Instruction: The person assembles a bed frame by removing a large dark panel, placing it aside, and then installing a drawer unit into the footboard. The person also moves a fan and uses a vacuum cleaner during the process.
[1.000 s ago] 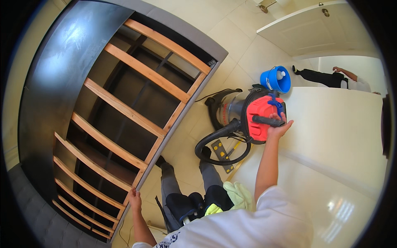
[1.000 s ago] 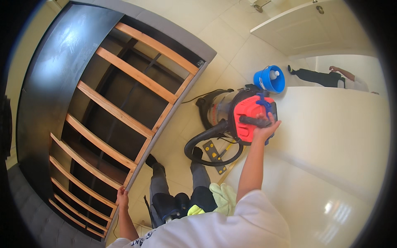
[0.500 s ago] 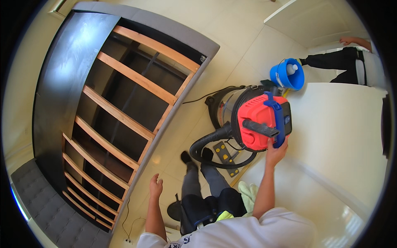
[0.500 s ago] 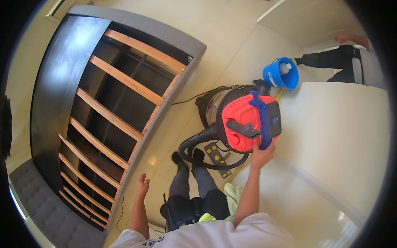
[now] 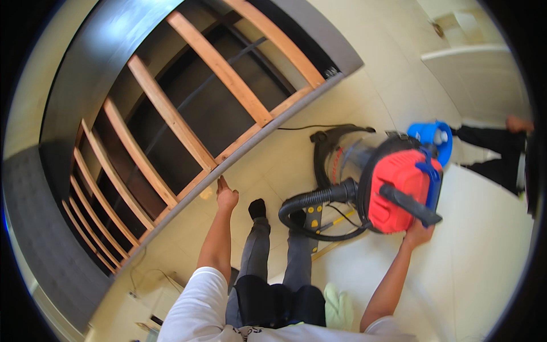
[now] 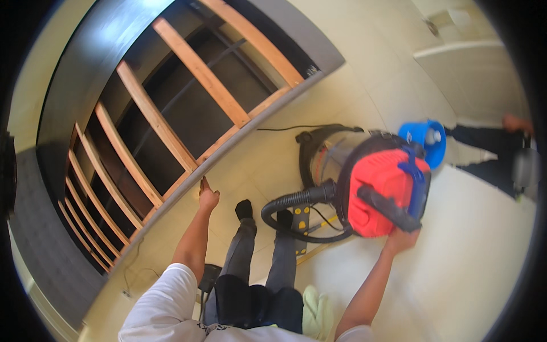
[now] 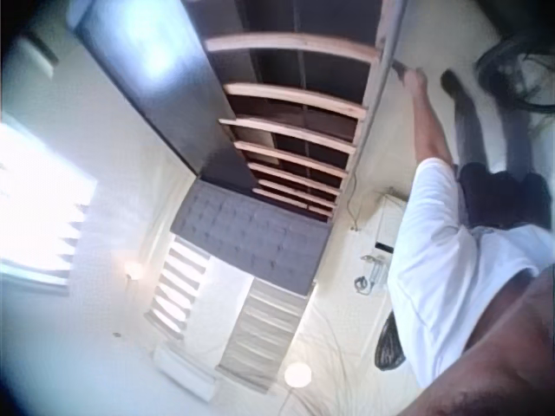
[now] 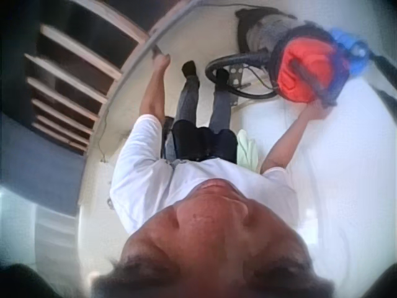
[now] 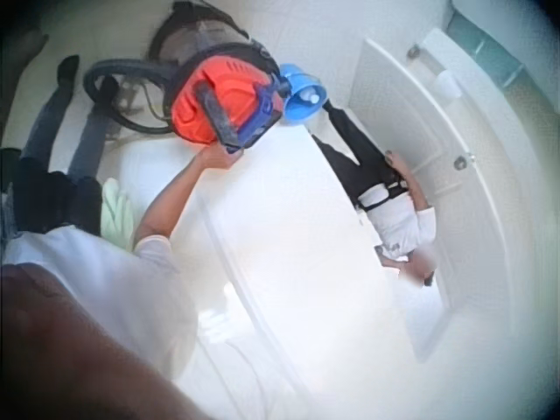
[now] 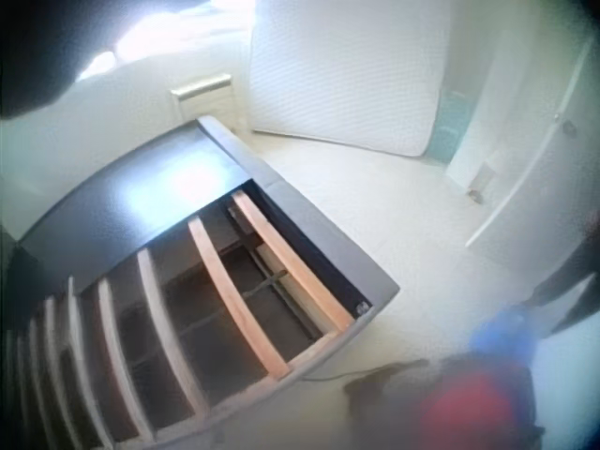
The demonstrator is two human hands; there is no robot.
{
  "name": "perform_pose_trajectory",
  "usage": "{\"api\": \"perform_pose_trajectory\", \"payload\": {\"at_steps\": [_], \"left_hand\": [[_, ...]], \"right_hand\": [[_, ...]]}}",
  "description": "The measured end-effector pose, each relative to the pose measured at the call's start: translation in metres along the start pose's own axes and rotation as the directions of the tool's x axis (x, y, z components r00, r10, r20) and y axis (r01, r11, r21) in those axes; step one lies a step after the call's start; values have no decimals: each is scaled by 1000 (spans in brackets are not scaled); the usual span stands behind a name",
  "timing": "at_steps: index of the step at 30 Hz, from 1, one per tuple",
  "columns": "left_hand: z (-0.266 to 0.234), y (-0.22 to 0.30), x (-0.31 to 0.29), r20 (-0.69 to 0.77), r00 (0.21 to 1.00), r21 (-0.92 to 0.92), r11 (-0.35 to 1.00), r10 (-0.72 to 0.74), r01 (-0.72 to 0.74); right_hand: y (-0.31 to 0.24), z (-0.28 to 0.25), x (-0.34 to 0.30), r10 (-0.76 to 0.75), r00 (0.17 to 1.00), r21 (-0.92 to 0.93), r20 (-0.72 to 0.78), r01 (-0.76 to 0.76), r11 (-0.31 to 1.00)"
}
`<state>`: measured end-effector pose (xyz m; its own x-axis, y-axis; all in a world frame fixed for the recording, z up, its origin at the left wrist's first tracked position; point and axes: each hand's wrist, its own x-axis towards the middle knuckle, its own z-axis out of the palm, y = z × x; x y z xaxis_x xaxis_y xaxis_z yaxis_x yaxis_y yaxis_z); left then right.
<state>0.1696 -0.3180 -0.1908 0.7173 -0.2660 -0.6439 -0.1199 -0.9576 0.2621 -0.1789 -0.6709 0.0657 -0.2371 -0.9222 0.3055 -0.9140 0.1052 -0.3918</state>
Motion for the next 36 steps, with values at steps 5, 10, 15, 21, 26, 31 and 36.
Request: {"api": "perform_pose_trajectory", "payload": {"at_steps": [5,10,15,21,26,31,36], "left_hand": [[14,20,-1,-191,982,275,959,-15,68],[14,22,1,-222,975,269,960,-14,75],[5,-1,1,-189,982,300,953,11,47],[-2,-15,-4,-203,972,340,939,116,-41],[18,-91,-8,-444,888,-128,989,-120,69],[36,-269,15,-48,451,-978,-50,-891,-203],[-6,-295,30,1,576,-876,-278,-818,-393]], "right_hand": [[4,-2,-9,74,997,-1,11,-74,997],[-14,-6,-19,60,998,13,8,-60,998],[-4,-33,-67,-760,639,-96,-120,755,649],[-91,54,-210,-820,381,734,426,384,560],[-92,279,-224,-448,432,579,783,-242,778],[-139,381,-191,-82,355,301,931,-624,721],[-158,424,-142,-114,429,424,896,-750,508]]}}
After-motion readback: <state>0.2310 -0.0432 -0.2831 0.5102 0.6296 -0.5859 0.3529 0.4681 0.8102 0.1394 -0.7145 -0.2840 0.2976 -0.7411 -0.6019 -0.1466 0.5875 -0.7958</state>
